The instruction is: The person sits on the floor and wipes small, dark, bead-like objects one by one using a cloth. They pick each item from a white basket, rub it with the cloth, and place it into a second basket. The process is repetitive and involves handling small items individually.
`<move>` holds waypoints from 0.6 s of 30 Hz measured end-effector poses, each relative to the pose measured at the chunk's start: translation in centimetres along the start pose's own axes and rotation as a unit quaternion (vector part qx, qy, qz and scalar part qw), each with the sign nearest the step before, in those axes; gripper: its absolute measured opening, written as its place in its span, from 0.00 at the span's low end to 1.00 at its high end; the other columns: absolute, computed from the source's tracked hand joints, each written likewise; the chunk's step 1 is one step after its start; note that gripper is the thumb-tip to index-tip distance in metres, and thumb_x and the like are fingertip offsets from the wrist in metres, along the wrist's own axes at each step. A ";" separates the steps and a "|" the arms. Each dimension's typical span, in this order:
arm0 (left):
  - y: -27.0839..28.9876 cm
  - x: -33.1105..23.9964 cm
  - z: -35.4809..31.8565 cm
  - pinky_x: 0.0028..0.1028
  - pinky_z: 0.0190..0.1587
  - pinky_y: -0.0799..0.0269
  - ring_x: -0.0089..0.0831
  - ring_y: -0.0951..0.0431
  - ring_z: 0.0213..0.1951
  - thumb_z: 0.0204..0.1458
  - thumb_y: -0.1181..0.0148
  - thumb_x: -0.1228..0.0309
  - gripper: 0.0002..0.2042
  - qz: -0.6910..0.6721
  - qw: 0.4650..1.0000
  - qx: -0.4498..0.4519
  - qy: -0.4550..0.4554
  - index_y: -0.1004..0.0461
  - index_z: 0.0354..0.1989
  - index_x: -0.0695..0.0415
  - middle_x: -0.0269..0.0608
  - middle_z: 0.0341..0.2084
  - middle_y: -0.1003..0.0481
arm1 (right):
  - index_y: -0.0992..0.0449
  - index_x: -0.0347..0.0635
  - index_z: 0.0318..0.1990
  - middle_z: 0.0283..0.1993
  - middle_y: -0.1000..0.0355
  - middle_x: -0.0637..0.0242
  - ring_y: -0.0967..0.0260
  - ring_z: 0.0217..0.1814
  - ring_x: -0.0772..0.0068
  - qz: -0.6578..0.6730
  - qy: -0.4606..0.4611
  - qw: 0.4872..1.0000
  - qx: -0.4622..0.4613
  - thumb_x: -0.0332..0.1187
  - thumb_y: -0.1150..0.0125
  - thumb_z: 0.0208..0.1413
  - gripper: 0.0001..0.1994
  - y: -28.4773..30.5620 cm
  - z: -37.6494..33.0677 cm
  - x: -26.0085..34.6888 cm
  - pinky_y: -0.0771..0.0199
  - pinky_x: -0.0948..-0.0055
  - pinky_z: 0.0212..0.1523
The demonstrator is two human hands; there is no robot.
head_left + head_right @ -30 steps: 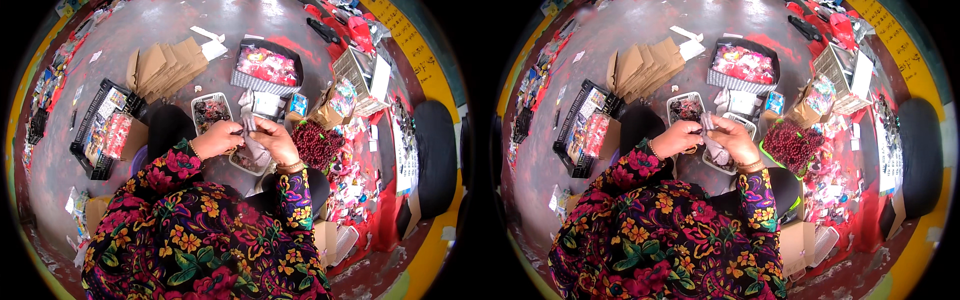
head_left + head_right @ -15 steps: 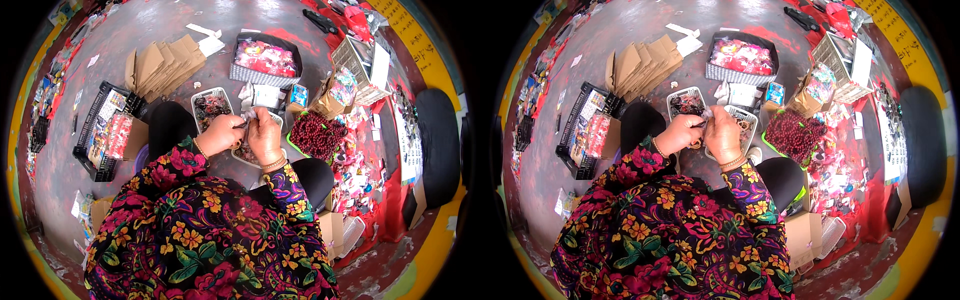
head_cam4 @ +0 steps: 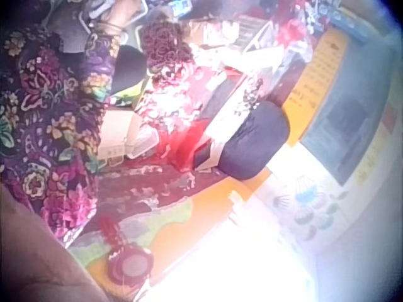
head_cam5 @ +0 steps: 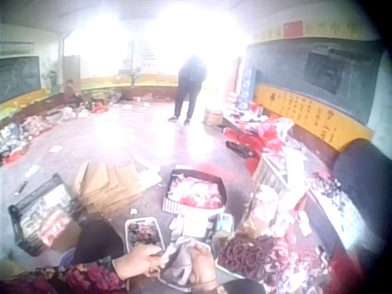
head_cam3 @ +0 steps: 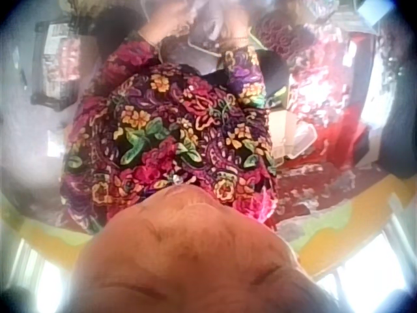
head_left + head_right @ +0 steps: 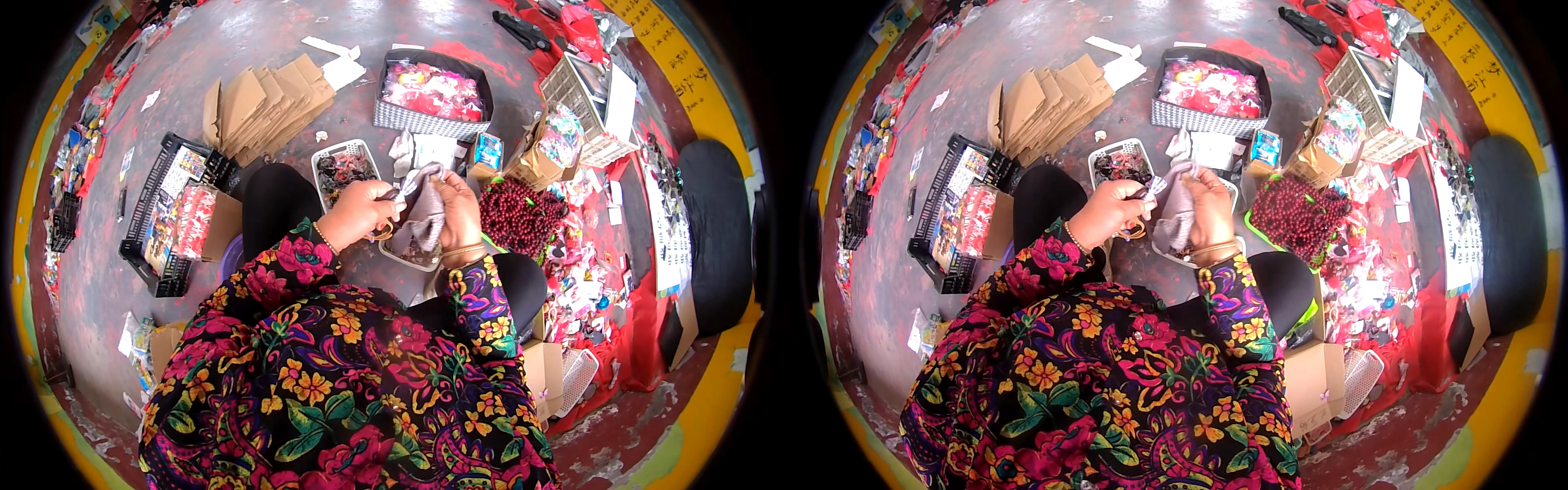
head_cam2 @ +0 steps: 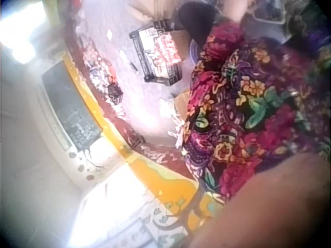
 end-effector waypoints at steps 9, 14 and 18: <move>-0.9 -0.9 0.2 0.19 0.20 0.41 0.15 0.34 0.18 0.46 0.47 0.73 0.06 0.042 0.999 0.024 -0.021 0.28 0.22 0.62 0.32 0.16 0.29 | 0.29 0.35 0.37 0.31 0.29 0.69 0.34 0.29 0.83 -0.099 0.041 0.991 0.082 0.20 0.47 0.50 0.06 -2.3 -1.5 -0.1 0.33 0.83 0.29; -1.2 -0.6 1.3 0.16 0.20 0.45 0.13 0.39 0.18 0.49 0.47 0.72 0.06 0.039 0.997 0.055 -0.022 0.30 0.23 0.59 0.28 0.17 0.32 | 0.27 0.37 0.29 0.25 0.31 0.75 0.39 0.24 0.88 -0.260 0.169 0.950 -0.043 0.23 0.46 0.50 0.02 -0.4 -1.2 2.5 0.38 0.85 0.24; 0.0 3.4 3.3 0.15 0.20 0.45 0.13 0.37 0.19 0.50 0.48 0.72 0.05 -0.102 0.993 0.027 0.052 0.29 0.29 0.60 0.30 0.22 0.29 | 0.27 0.37 0.31 0.27 0.30 0.74 0.37 0.26 0.87 -0.189 0.199 0.953 -0.124 0.25 0.46 0.52 0.03 2.8 -2.3 8.5 0.37 0.86 0.27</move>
Point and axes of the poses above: each hand's wrist, its own z-axis towards the middle knuckle, its own y-axis out of the back of the hand, x = y × z, the point moved 7 cm from there along z, towards the middle knuckle
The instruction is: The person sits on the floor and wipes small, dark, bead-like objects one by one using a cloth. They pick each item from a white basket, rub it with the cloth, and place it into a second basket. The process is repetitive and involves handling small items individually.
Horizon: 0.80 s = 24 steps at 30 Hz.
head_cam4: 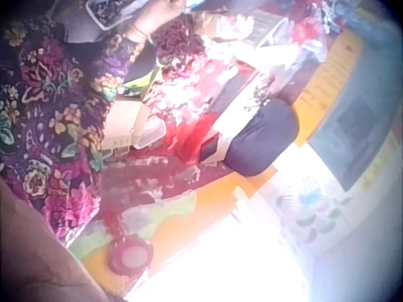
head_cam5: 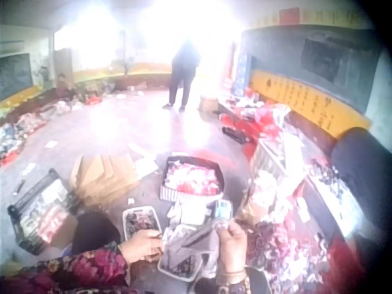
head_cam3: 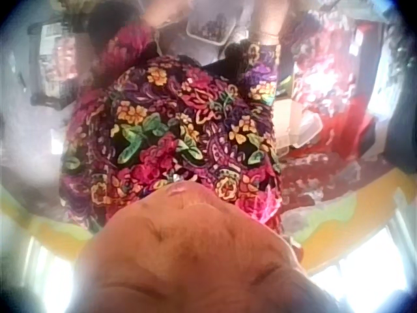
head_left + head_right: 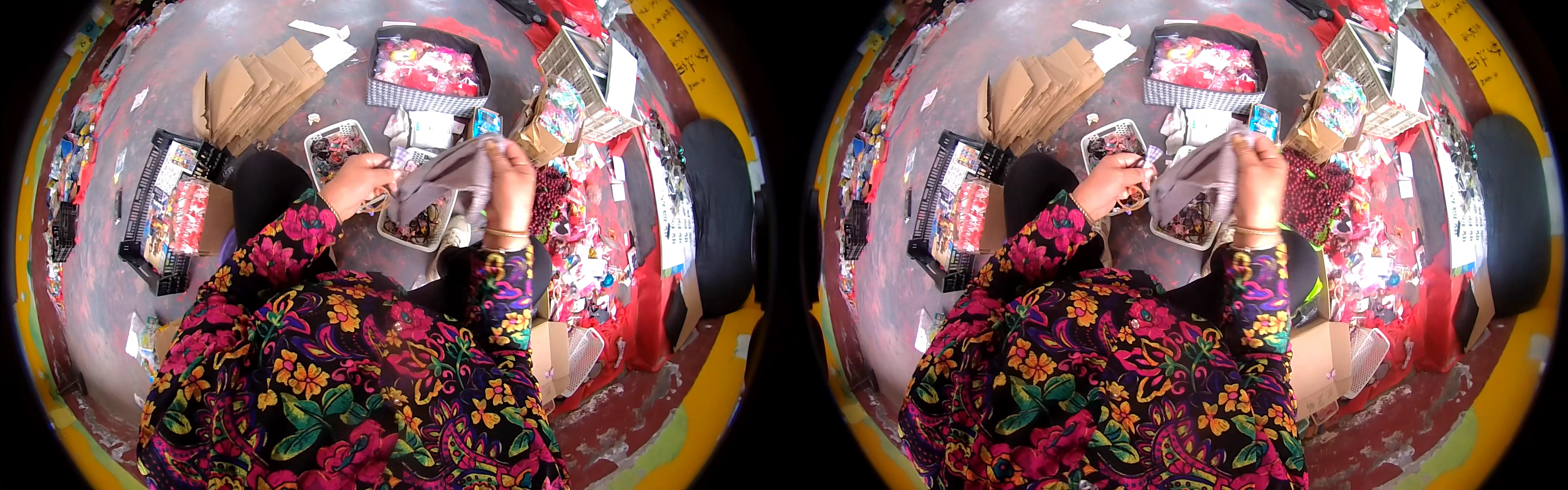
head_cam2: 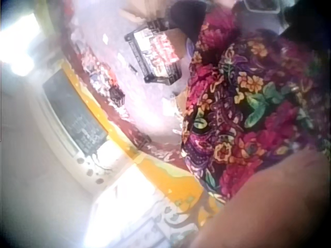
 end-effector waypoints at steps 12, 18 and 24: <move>1.4 16.3 6.9 0.16 0.25 0.37 0.21 0.31 0.24 0.50 0.47 0.76 0.02 -0.279 0.920 -0.130 0.242 0.29 0.30 0.61 0.35 0.26 0.28 | 0.29 0.35 0.33 0.26 0.28 0.63 0.30 0.23 0.73 0.147 -0.047 0.985 -0.077 0.24 0.49 0.52 0.04 8.3 -0.3 1.1 0.28 0.77 0.24; -0.8 17.9 10.9 0.25 0.35 0.31 0.28 0.28 0.31 0.50 0.49 0.77 0.05 -0.309 0.921 -0.105 0.214 0.31 0.35 0.60 0.37 0.29 0.28 | 0.29 0.34 0.33 0.27 0.28 0.64 0.30 0.24 0.74 0.170 -0.076 0.978 -0.090 0.23 0.51 0.53 0.04 8.0 -0.3 0.0 0.28 0.79 0.26; -1.7 18.9 11.9 0.40 0.51 0.41 0.36 0.36 0.50 0.48 0.46 0.71 0.12 -0.202 0.935 -0.052 0.287 0.34 0.41 0.58 0.37 0.44 0.33 | 0.29 0.34 0.34 0.30 0.28 0.64 0.30 0.28 0.74 0.161 -0.084 0.981 -0.070 0.23 0.50 0.53 0.04 7.7 0.1 -0.6 0.28 0.77 0.31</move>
Point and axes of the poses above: each hand's wrist, its own z-axis towards the middle knuckle, its own y-axis out of the back of the hand, x = y × z, the point moved 7 cm from there along z, towards the middle knuckle
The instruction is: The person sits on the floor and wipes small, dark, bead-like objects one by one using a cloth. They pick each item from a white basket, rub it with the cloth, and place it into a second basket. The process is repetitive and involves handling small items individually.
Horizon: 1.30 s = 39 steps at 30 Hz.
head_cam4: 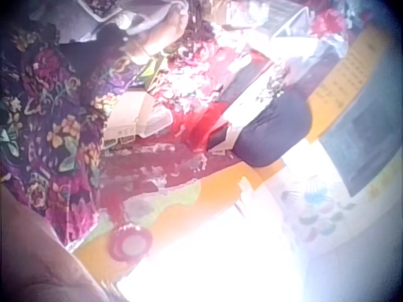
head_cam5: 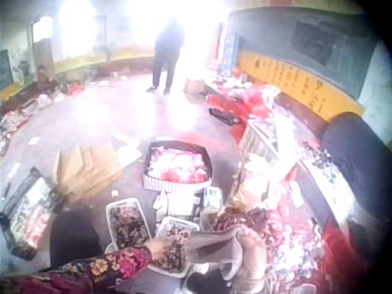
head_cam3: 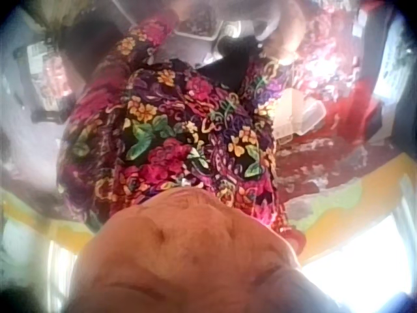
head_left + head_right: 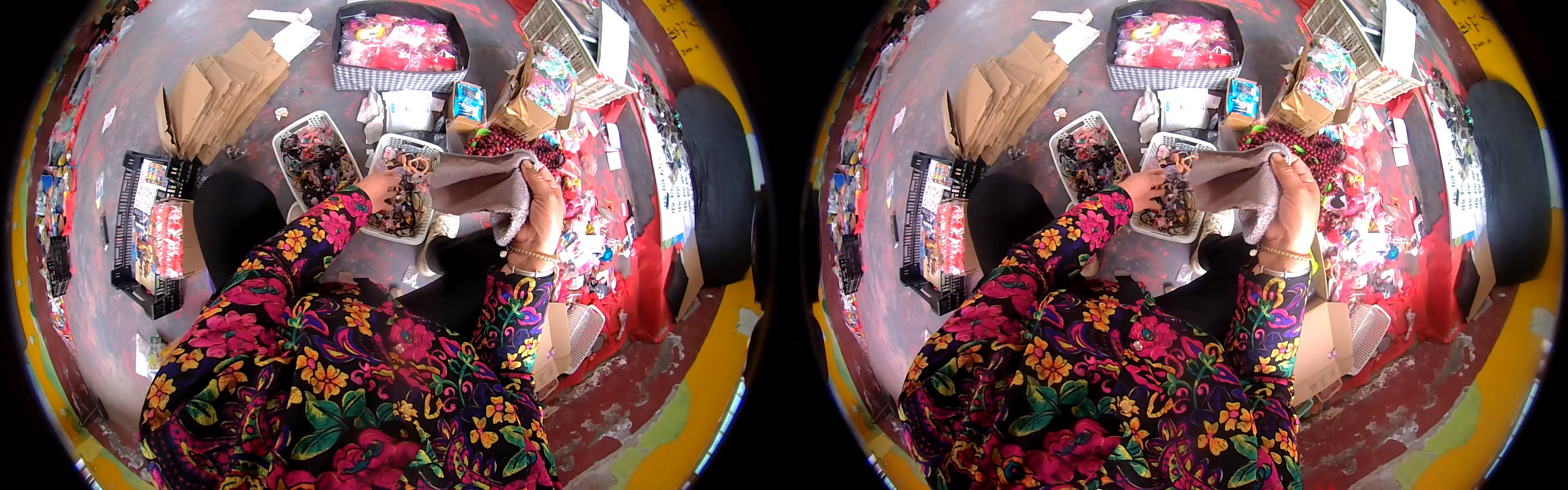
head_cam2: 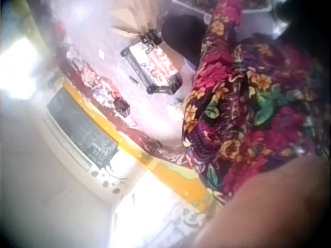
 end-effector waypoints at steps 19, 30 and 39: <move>27.2 -2.6 1.4 0.36 0.34 0.27 0.39 0.23 0.35 0.51 0.53 0.69 0.10 0.539 0.673 -0.499 -0.083 0.23 0.33 0.56 0.43 0.32 0.24 | 0.29 0.35 0.39 0.36 0.28 0.63 0.30 0.36 0.73 -0.036 0.012 0.999 0.025 0.27 0.49 0.54 0.08 -2.2 -0.9 -0.7 0.28 0.74 0.39; 20.2 -6.5 0.7 0.35 0.60 0.49 0.41 0.52 0.61 0.43 0.43 0.68 0.28 0.521 0.707 -0.441 -0.184 0.43 0.55 0.55 0.45 0.57 0.45 | 0.27 0.35 0.37 0.35 0.27 0.63 0.30 0.35 0.75 -0.099 -0.044 0.994 0.017 0.26 0.46 0.51 0.07 -3.6 -0.6 -3.1 0.31 0.77 0.40; 23.6 -4.9 2.4 0.34 0.53 0.38 0.43 0.33 0.49 0.46 0.47 0.71 0.14 0.458 0.788 -0.412 0.002 0.31 0.43 0.58 0.48 0.43 0.29 | 0.27 0.34 0.36 0.34 0.27 0.64 0.30 0.35 0.74 -0.122 -0.075 0.989 0.033 0.26 0.44 0.50 0.07 -4.9 -0.5 -4.2 0.32 0.76 0.41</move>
Point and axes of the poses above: each hand's wrist, its own z-axis towards the middle knuckle, its own y-axis out of the back of the hand, x = y × z, the point moved 7 cm from there along z, towards the middle knuckle
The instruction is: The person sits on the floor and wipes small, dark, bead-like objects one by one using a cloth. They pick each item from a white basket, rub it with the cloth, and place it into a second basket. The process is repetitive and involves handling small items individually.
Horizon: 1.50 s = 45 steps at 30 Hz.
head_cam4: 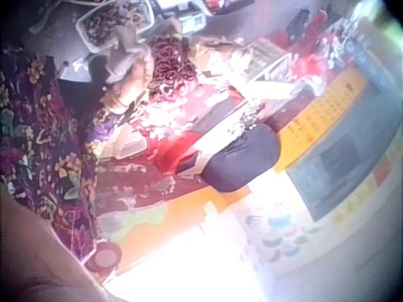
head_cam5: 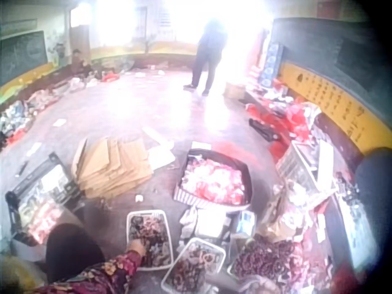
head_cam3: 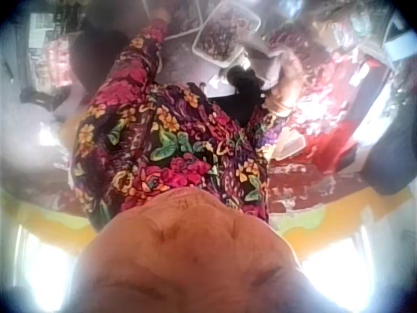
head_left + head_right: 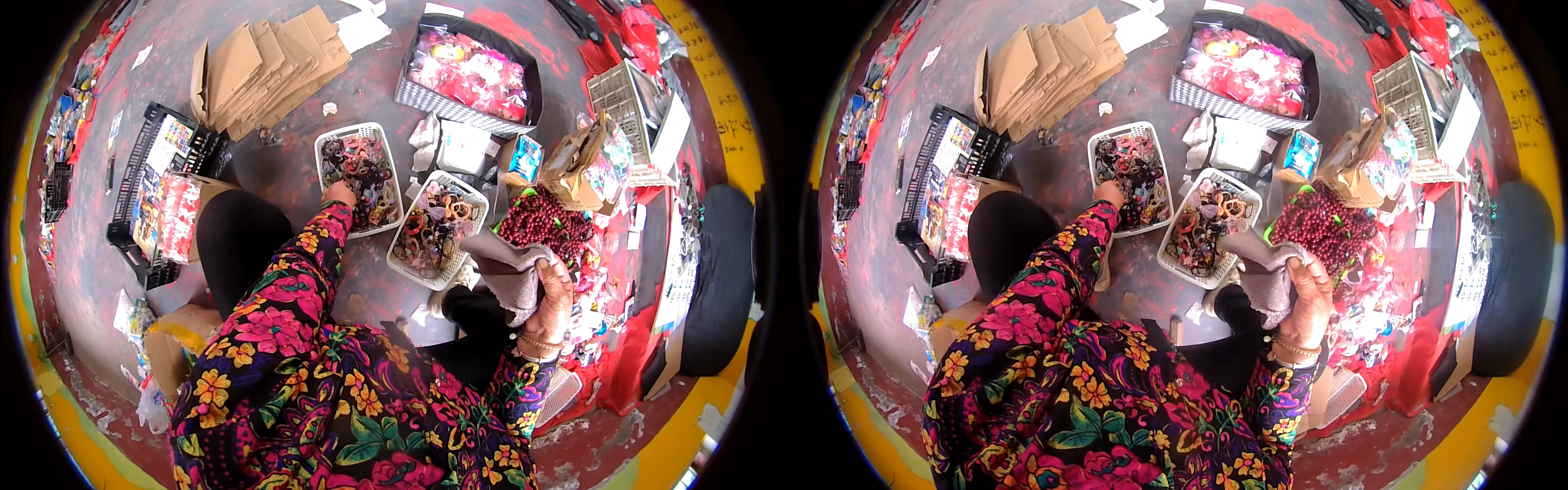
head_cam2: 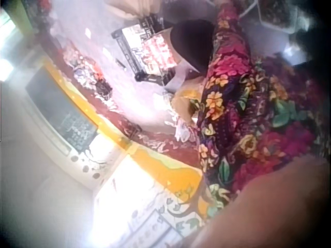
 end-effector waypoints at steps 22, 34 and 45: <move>11.4 -11.8 -24.2 0.31 0.47 0.34 0.38 0.30 0.42 0.43 0.55 0.84 0.11 -0.749 0.514 0.378 -0.177 0.35 0.36 0.58 0.38 0.32 0.31 | 0.33 0.39 0.42 0.38 0.30 0.64 0.32 0.39 0.71 0.151 0.118 0.975 0.109 0.33 0.54 0.57 0.09 -0.1 -1.2 1.5 0.31 0.74 0.42; 11.3 -12.1 -35.2 0.25 0.37 0.32 0.34 0.28 0.40 0.50 0.52 0.78 0.04 -0.635 0.575 0.463 -0.227 0.32 0.33 0.62 0.46 0.36 0.29 | 0.35 0.38 0.49 0.43 0.31 0.68 0.34 0.43 0.78 0.178 0.017 0.956 0.233 0.29 0.52 0.57 0.13 -2.5 -2.2 -2.1 0.33 0.78 0.45; 9.7 -11.8 -34.4 0.16 0.24 0.34 0.23 0.29 0.26 0.53 0.51 0.75 0.07 -0.662 0.544 0.500 -0.127 0.31 0.37 0.64 0.41 0.27 0.29 | 0.39 0.35 0.56 0.53 0.36 0.67 0.40 0.53 0.78 0.037 0.038 0.946 0.319 0.22 0.52 0.53 0.21 -3.3 -4.2 -2.8 0.42 0.77 0.54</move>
Point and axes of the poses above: each hand's wrist, its own z-axis towards the middle knuckle, its own y-axis out of the back of the hand, x = y × z, the point moved 7 cm from there along z, towards the middle knuckle
